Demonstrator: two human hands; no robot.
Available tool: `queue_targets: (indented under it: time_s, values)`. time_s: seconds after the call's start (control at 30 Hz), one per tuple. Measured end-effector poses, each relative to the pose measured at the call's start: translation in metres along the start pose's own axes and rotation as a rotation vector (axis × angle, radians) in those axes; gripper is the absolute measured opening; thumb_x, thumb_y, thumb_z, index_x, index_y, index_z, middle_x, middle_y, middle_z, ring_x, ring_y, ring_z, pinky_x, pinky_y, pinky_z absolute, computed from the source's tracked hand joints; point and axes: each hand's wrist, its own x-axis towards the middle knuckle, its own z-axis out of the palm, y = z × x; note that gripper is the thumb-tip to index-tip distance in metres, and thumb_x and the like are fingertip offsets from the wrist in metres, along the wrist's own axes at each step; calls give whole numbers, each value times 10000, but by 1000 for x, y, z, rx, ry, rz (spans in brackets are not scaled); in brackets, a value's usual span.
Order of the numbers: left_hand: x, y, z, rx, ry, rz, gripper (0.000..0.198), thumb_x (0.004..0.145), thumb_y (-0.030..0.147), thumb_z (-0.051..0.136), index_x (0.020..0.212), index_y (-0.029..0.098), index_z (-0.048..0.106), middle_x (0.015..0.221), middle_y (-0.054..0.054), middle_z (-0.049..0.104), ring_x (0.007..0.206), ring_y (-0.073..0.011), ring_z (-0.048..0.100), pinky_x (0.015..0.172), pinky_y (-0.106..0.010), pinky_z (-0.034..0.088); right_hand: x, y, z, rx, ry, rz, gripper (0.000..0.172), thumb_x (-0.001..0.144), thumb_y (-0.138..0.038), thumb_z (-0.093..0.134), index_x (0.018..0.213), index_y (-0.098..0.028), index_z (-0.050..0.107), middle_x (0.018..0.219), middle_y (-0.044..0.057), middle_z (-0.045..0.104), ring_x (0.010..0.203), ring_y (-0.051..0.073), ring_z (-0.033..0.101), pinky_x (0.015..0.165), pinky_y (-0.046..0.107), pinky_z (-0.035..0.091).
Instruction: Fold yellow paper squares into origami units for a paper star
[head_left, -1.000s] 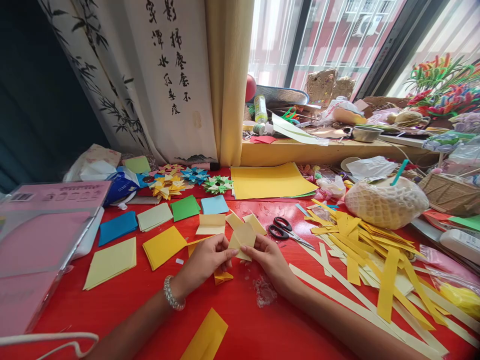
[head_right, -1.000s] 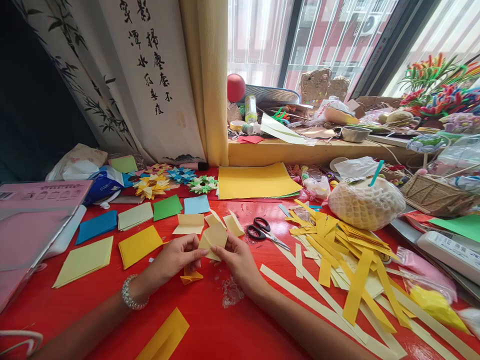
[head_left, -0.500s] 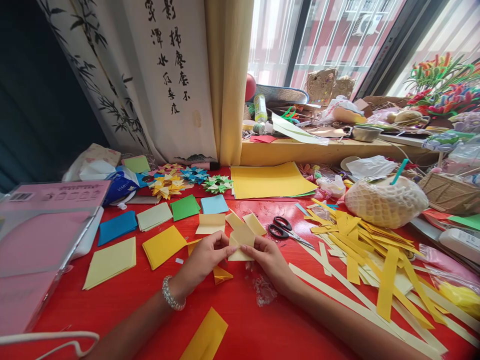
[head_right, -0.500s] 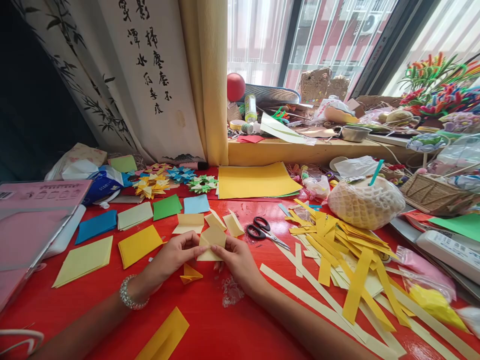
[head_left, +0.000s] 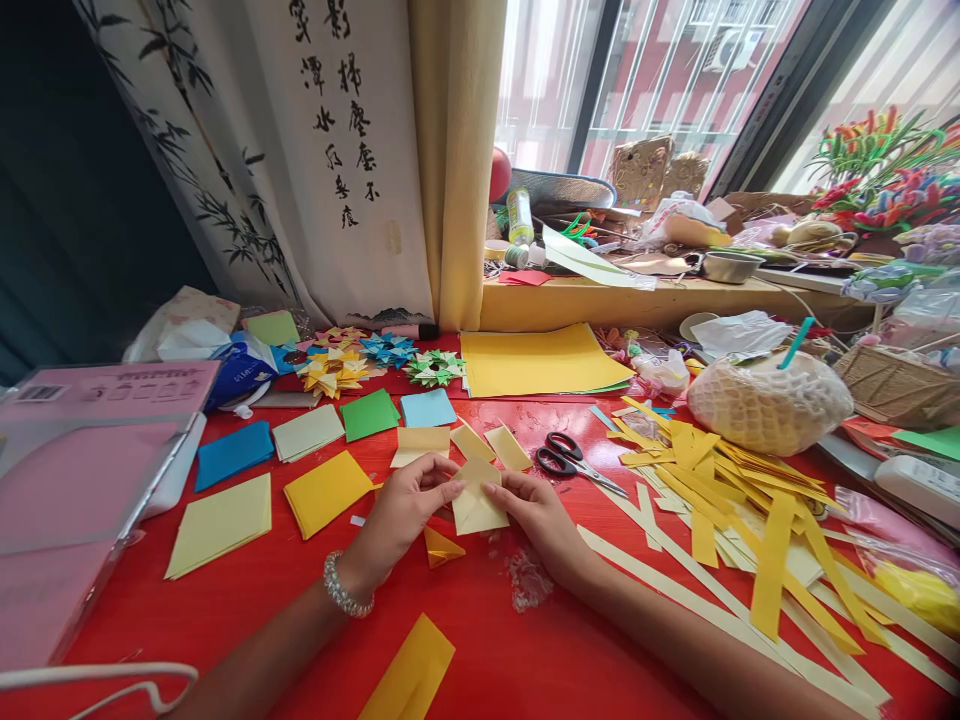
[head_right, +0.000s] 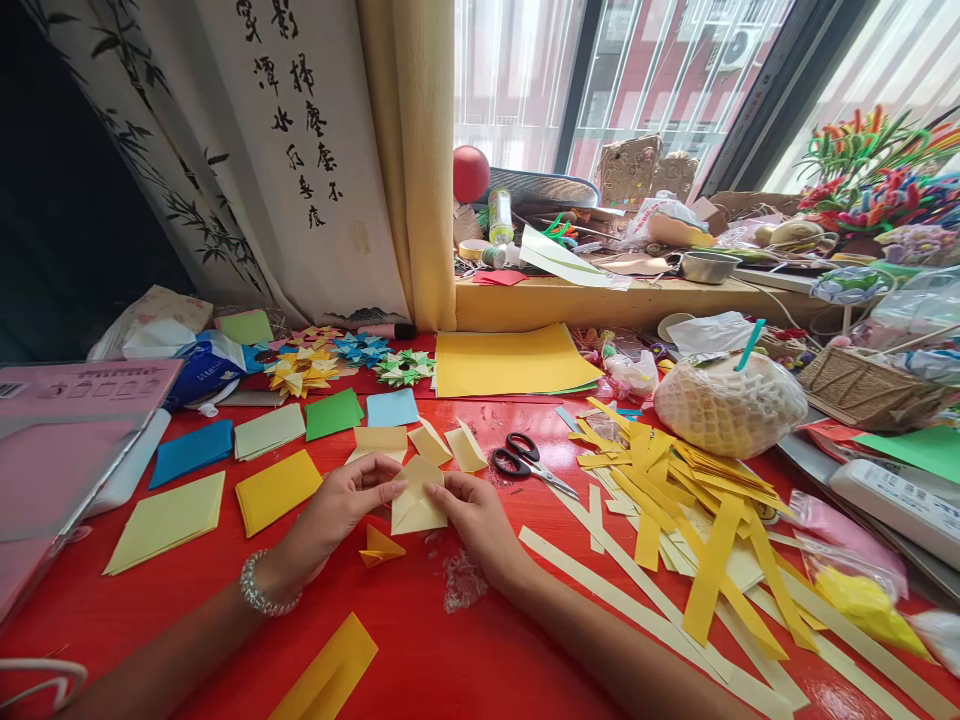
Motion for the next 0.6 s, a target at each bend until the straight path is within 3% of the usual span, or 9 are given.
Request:
queue_targets:
  time_s: [0.17, 0.5, 0.6]
  values:
    - [-1, 2, -1, -58, 5, -38, 286, 695, 321, 670, 919, 152, 613, 685, 5, 580, 602, -122, 549, 564, -220, 471, 0, -2, 0, 73, 75, -64, 334, 758, -369, 661, 1028, -176, 619, 784, 26, 605, 741, 183, 561, 667, 265, 454]
    - [-1, 0, -5, -40, -25, -11, 235, 739, 311, 624, 923, 179, 691, 1007, -54, 641, 868, -187, 576, 714, -243, 474, 0, 2, -5, 1, 93, -101, 244, 819, -316, 591, 1024, -208, 671, 968, 34, 629, 839, 185, 554, 711, 248, 433]
    - [-3, 5, -4, 24, -37, 8, 255, 761, 326, 603, 951, 174, 678, 993, -54, 637, 901, -192, 563, 735, -239, 462, 0, 1, -4, 13, 90, -93, 267, 814, -333, 602, 1035, -197, 668, 948, 44, 635, 844, 195, 563, 723, 262, 441]
